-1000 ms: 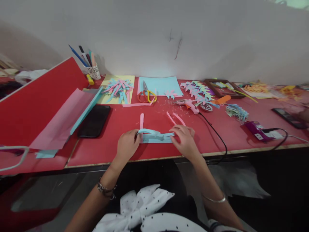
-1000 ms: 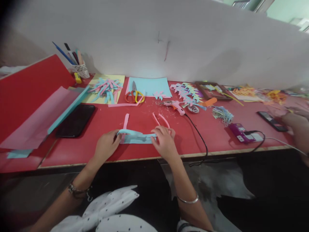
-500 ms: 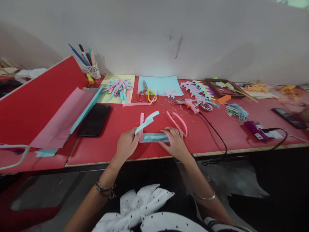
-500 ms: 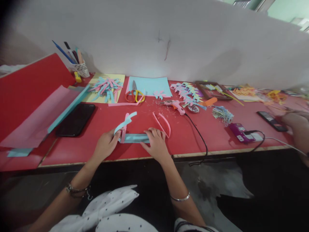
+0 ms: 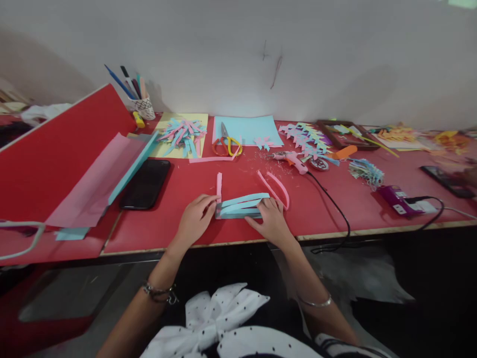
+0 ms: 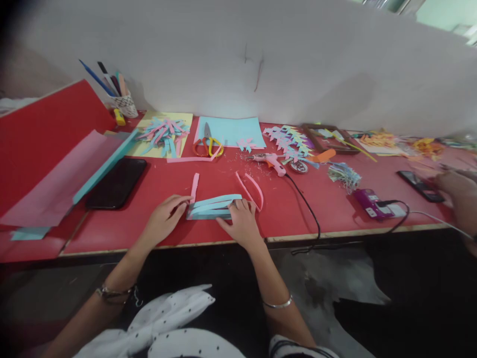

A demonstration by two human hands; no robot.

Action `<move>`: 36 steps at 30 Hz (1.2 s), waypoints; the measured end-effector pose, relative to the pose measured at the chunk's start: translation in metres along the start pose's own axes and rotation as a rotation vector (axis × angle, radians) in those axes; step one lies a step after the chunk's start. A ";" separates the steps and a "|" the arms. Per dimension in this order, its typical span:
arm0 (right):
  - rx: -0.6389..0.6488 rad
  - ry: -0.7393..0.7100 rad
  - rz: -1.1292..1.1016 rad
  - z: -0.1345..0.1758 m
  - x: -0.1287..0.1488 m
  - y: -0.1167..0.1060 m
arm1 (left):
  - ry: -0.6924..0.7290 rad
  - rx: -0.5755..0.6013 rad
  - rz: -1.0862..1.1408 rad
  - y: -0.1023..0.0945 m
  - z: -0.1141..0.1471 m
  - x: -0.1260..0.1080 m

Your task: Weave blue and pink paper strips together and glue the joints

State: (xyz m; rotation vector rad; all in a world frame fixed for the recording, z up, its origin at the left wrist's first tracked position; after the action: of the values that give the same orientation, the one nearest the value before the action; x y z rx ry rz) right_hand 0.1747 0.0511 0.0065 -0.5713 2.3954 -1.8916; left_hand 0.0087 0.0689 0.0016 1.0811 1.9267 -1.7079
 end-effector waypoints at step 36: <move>0.079 0.247 -0.978 -0.027 -0.024 -0.009 | 0.136 0.042 -0.247 0.007 0.006 -0.009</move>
State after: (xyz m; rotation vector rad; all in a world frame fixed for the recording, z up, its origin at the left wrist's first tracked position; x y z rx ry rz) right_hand 0.1922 0.0816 0.0173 -1.8573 2.3455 -2.4463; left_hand 0.0182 0.0606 0.0017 1.0338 2.1974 -1.8519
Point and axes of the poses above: each hand's wrist, its own z-axis away from the middle knuckle, its own y-axis out of the palm, x = y × z, the point moved 9 cm from there along -z, towards the middle knuckle
